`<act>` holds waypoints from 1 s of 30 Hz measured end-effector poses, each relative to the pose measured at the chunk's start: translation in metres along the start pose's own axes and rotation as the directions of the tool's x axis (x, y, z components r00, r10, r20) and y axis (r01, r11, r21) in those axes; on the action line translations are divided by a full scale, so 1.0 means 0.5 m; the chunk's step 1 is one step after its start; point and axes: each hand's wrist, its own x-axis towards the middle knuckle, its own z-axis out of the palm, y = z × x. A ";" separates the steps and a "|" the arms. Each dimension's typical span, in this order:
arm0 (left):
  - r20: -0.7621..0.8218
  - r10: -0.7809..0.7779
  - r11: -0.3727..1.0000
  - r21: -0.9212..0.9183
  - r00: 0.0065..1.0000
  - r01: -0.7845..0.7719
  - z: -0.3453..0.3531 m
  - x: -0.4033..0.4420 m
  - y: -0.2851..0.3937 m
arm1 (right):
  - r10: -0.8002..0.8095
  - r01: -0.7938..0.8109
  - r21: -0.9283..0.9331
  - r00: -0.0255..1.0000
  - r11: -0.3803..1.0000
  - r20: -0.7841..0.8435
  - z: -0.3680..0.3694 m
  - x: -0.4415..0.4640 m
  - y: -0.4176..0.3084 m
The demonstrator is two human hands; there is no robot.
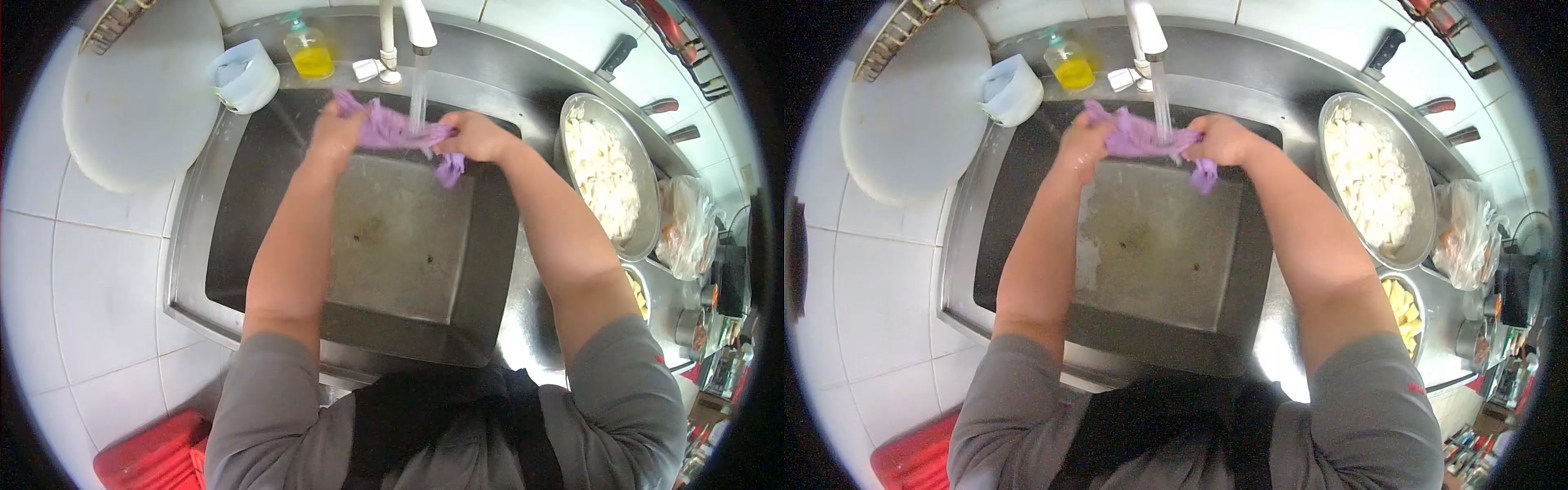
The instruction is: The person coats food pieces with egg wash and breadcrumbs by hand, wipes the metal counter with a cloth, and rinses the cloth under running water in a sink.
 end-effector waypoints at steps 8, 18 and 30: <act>0.172 0.110 0.990 -0.101 0.979 -0.093 0.136 0.016 -0.082 | 0.141 -0.115 0.233 0.985 0.966 -0.097 0.063 0.066 -0.043; 0.521 -0.207 0.535 -0.649 0.828 0.541 0.126 -0.029 -0.087 | 0.165 0.157 0.659 0.902 0.736 -0.398 0.025 0.055 -0.056; 0.778 -0.085 0.957 -0.110 0.623 0.268 0.069 -0.014 -0.029 | -0.426 0.392 -0.722 0.892 0.569 0.149 0.034 -0.031 -0.112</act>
